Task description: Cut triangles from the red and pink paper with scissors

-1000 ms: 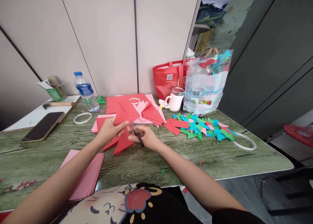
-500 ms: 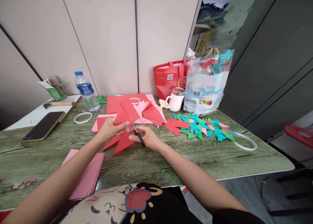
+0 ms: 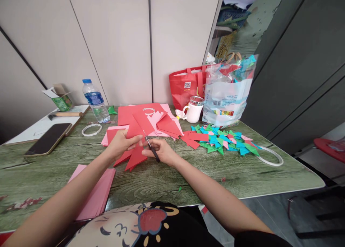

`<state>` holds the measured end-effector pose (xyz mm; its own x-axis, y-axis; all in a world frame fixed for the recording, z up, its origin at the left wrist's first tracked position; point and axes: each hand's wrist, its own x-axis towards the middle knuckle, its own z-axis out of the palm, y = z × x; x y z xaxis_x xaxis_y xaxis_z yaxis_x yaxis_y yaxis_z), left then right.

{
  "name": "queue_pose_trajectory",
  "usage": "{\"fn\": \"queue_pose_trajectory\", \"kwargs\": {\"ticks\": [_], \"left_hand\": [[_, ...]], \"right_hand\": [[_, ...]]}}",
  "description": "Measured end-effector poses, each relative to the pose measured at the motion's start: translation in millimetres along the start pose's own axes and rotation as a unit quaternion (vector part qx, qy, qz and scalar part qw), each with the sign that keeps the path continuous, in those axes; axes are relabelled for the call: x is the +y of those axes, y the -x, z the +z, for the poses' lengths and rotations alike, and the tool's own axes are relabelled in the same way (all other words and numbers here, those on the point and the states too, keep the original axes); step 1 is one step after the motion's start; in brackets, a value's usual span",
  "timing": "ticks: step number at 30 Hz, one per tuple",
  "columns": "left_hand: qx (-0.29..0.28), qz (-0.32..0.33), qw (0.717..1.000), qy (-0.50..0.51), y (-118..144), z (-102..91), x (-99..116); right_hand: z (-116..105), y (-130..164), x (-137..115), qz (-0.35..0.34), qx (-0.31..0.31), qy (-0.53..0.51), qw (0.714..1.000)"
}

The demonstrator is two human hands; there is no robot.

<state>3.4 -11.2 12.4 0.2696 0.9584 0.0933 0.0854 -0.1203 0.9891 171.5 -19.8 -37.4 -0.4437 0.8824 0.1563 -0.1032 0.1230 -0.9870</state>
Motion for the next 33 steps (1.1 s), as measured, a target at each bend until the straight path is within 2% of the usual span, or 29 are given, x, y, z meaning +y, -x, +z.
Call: {"fn": "queue_pose_trajectory", "kwargs": {"ticks": [15,25,33], "left_hand": [[-0.007,-0.01,1.0,-0.004,1.5,1.0,4.4],[-0.012,-0.01,1.0,-0.015,2.5,1.2,5.1],[-0.041,-0.014,0.999,0.004,0.3,-0.5,1.7]], "right_hand": [[-0.4,-0.2,0.7,0.007,0.005,0.009,1.0],[-2.6,-1.1,4.8,0.01,0.017,0.064,0.998],[-2.4,-1.1,1.9,0.011,0.014,0.045,0.999]]}}
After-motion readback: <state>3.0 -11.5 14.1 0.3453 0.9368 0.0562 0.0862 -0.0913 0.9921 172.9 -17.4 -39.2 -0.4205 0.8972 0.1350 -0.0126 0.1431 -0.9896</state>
